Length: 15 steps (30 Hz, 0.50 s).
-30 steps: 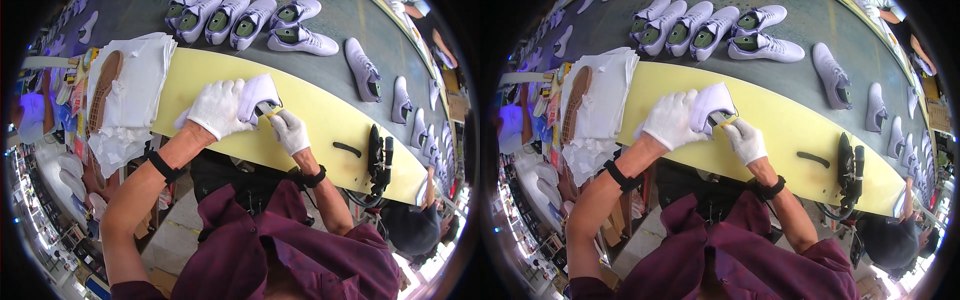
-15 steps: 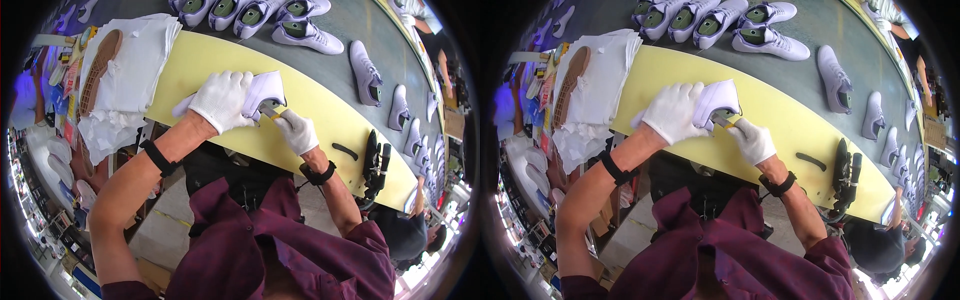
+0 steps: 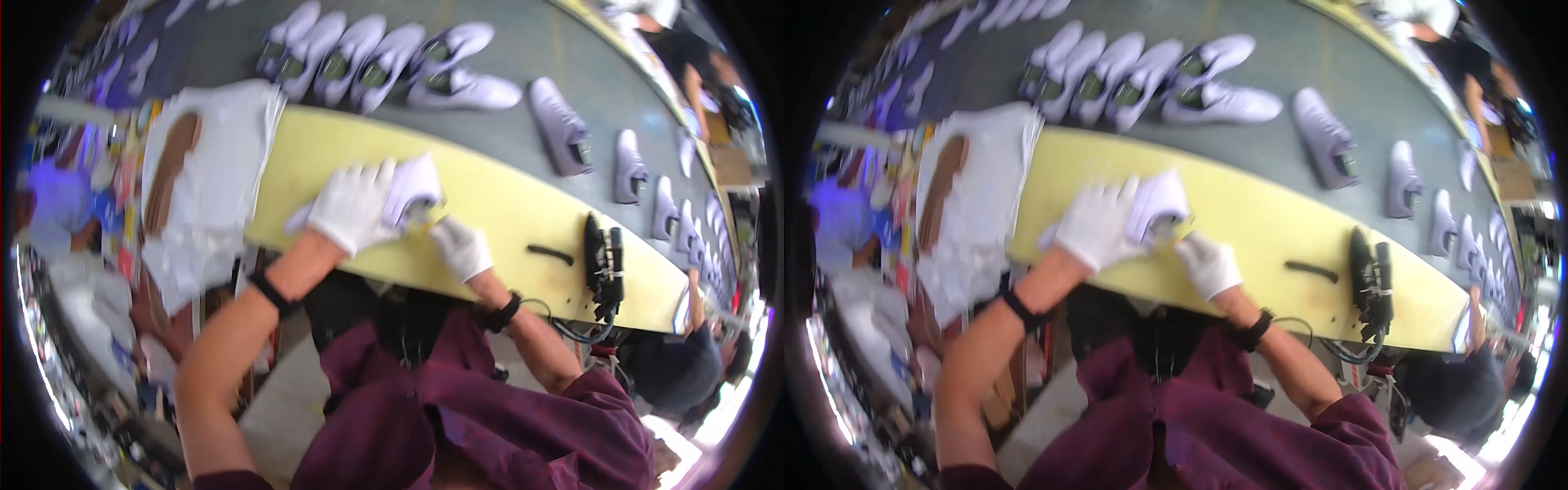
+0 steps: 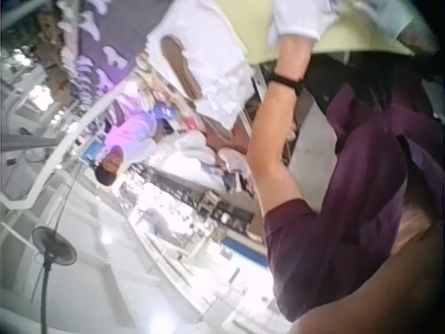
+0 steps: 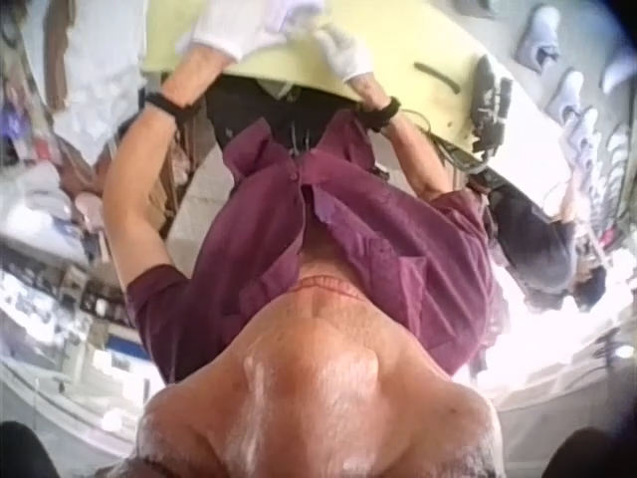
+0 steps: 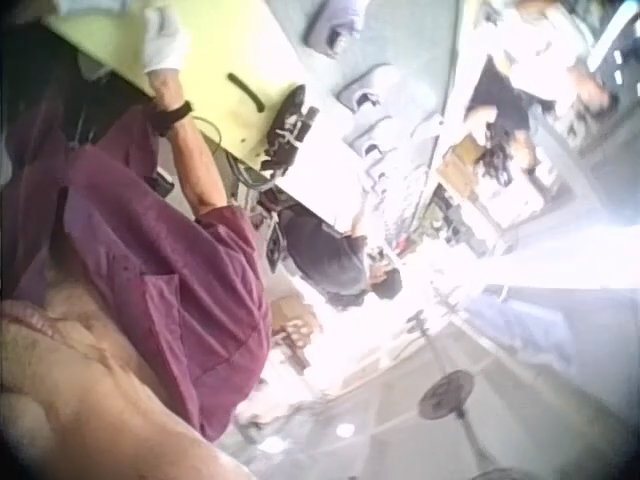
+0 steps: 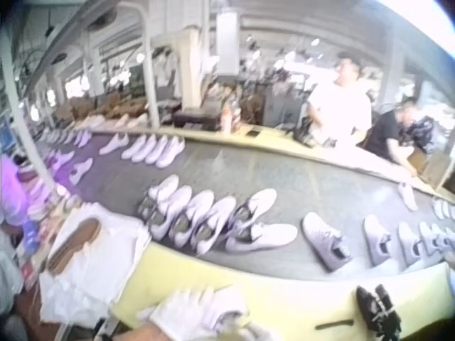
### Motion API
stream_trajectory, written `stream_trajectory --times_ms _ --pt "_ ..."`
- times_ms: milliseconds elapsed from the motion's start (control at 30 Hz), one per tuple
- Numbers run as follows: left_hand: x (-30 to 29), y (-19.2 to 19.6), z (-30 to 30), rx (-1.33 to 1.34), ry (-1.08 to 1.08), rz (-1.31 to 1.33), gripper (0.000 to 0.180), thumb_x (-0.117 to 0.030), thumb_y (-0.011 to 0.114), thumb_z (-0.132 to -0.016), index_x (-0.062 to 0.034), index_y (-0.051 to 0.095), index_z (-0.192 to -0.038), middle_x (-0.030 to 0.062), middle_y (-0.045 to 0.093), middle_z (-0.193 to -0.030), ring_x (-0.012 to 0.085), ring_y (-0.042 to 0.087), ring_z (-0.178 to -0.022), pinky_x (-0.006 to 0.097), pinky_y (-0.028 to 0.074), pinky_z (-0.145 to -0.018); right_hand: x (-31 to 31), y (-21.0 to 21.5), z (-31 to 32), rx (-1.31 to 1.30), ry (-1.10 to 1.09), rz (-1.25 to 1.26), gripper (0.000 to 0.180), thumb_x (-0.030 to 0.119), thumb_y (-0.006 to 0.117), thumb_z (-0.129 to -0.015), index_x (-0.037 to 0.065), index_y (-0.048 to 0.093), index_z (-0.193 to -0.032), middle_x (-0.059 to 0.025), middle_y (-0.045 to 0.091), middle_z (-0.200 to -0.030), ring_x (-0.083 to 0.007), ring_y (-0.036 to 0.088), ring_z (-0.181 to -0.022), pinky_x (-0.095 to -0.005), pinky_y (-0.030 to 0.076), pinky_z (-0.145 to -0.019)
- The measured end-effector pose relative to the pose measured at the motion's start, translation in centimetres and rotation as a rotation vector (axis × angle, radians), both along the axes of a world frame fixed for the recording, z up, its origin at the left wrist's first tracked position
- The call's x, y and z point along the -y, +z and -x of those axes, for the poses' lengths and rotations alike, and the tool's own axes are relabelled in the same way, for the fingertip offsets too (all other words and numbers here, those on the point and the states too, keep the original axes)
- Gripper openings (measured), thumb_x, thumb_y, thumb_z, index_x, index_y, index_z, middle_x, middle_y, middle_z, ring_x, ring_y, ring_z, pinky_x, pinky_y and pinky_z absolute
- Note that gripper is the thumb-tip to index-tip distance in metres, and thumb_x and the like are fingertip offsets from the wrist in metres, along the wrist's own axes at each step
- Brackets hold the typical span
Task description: Cleaning and assembling components for sneakers at a manufacturing line.
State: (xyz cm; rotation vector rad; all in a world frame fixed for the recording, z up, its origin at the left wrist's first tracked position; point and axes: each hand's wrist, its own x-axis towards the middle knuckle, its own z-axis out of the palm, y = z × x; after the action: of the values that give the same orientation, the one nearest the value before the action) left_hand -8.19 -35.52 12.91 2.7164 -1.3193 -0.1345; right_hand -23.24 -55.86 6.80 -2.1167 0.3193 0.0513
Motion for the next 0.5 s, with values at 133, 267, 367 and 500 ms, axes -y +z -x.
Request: stream_trajectory --times_ms 133,267,367,500 --pt "-0.6 -1.7 0.5 0.069 -0.060 -0.136 0.101 -0.066 0.080 -0.076 -0.0209 0.045 -0.159 0.0131 0.065 -0.105 0.0306 0.065 -0.093 0.045 0.050 -0.081 -1.5 -2.4 0.2 0.144 -0.046 -0.006 0.025 0.028 0.067 -0.102 0.003 0.068 -0.099 -0.0253 0.065 -0.081 -0.0431 0.062 -0.070 -0.0467 0.053 -0.066" --pt "-1.7 0.9 1.1 0.039 -0.124 -0.086 0.105 -0.071 0.080 -0.073 -0.0187 0.046 -0.158 0.0166 0.066 -0.099 0.0347 0.066 -0.092 0.048 0.051 -0.083 1.3 0.3 2.9 0.023 -0.090 0.094 0.028 0.031 0.066 -0.103 0.004 0.069 -0.097 -0.0233 0.065 -0.076 -0.0432 0.067 -0.069 -0.0478 0.054 -0.065" --pt "-0.8 3.4 -0.6 -0.034 -0.165 -0.051 0.107 -0.070 0.083 -0.071 -0.0170 0.047 -0.157 0.0189 0.068 -0.100 0.0375 0.068 -0.095 0.049 0.053 -0.086 5.7 2.3 3.9 -0.033 -0.305 0.317 0.033 0.038 0.064 -0.102 0.007 0.071 -0.095 -0.0222 0.071 -0.083 -0.0462 0.069 -0.080 -0.0537 0.055 -0.074" --pt "-1.0 3.6 -4.4 -0.432 -0.141 0.071 0.102 -0.066 0.085 -0.072 -0.0150 0.051 -0.153 0.0202 0.074 -0.117 0.0394 0.070 -0.109 0.046 0.054 -0.095 7.6 6.1 1.2 -0.211 -0.099 0.850 0.033 0.031 0.080 -0.084 0.008 0.073 -0.107 -0.0206 0.070 -0.123 -0.0415 0.065 -0.119 -0.0534 0.051 -0.100"
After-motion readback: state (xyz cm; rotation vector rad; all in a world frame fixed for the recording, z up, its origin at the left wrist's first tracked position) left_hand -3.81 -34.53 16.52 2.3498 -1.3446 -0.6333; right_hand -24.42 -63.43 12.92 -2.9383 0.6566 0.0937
